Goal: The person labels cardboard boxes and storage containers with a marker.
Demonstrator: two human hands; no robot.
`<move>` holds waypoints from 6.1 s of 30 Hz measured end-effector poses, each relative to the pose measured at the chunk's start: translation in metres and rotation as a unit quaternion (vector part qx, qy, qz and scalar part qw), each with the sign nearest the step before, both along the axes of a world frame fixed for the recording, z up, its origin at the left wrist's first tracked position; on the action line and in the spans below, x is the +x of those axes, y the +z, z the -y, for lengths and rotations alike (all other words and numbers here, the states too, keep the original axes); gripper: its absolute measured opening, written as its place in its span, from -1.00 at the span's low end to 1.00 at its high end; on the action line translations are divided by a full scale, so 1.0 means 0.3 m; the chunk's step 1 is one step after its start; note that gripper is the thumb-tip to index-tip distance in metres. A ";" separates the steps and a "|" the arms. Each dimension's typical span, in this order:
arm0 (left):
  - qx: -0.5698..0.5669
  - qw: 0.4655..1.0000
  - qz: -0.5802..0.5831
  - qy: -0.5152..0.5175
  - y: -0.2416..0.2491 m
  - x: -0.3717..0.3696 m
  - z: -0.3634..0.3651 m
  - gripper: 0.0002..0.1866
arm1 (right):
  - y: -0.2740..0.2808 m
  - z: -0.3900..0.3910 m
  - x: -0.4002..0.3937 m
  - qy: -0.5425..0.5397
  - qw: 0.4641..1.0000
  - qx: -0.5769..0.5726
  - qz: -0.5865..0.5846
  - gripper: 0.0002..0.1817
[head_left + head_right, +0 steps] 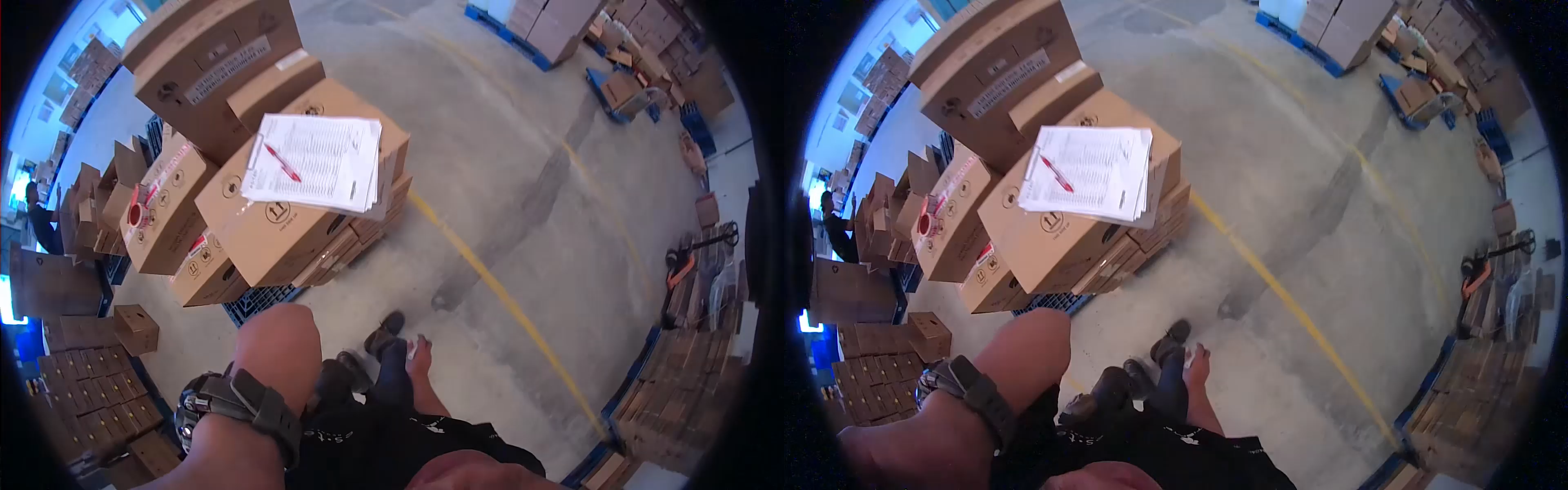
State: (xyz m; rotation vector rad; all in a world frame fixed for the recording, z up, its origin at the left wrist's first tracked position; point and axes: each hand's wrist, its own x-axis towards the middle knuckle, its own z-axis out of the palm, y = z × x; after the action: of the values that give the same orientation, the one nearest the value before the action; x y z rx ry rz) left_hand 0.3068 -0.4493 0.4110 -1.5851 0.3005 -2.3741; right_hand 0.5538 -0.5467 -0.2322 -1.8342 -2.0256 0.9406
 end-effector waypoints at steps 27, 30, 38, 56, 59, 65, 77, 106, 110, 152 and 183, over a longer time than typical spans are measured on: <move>0.057 0.982 -0.177 0.031 0.318 0.129 -0.654 -0.77 | 0.528 -1.669 0.795 0.070 0.982 0.135 0.114 -0.59; 0.081 0.987 -0.102 0.091 0.307 0.097 -0.840 -0.75 | 0.577 -1.715 0.898 0.053 0.988 0.046 0.136 -0.54; 0.085 0.971 -0.040 0.220 0.351 0.000 -1.278 -0.68 | 0.477 -1.962 1.093 -0.142 0.980 -0.002 0.137 -0.61; 0.014 0.733 -0.172 0.658 0.340 -0.293 -1.976 -0.66 | 0.287 -3.927 -0.088 0.280 0.938 -0.004 0.205 -0.53; -0.031 0.617 -0.183 0.765 0.386 -0.309 -1.978 -0.61 | 0.268 -4.289 -0.590 0.386 0.893 0.175 0.150 -0.47; -0.092 0.443 -0.255 0.854 0.584 -0.248 -2.031 -0.60 | 0.514 -4.454 -1.658 0.394 0.912 0.082 -0.084 -0.64; -0.062 0.463 -0.166 0.868 0.391 -0.898 -2.203 -0.74 | 0.369 -3.876 -2.132 0.653 0.753 0.012 -0.078 -0.61; -0.660 -0.001 0.072 0.748 -0.318 -2.836 -1.994 -0.58 | 0.996 -2.831 -3.611 0.227 0.535 -0.619 -0.529 -0.87; -0.686 -0.010 0.167 0.708 -0.314 -2.840 -1.992 -0.56 | 0.950 -2.667 -3.691 0.172 0.531 -0.650 -0.516 -0.89; -0.710 -0.040 0.236 0.662 -0.282 -2.817 -1.931 -0.82 | -0.001 -2.664 -3.425 -0.028 0.705 -0.661 -0.256 -0.85; -0.576 -0.235 0.235 0.747 -0.301 -2.838 -1.989 -0.40 | -0.149 -2.558 -3.197 -0.110 0.672 -0.676 -0.282 -0.81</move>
State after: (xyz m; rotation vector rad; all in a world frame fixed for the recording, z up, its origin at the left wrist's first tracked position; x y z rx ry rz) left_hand -0.5447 0.1475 0.3207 -0.6470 3.6500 -0.4079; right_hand -0.4052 0.2206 -0.2771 -1.6677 -0.4904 2.8765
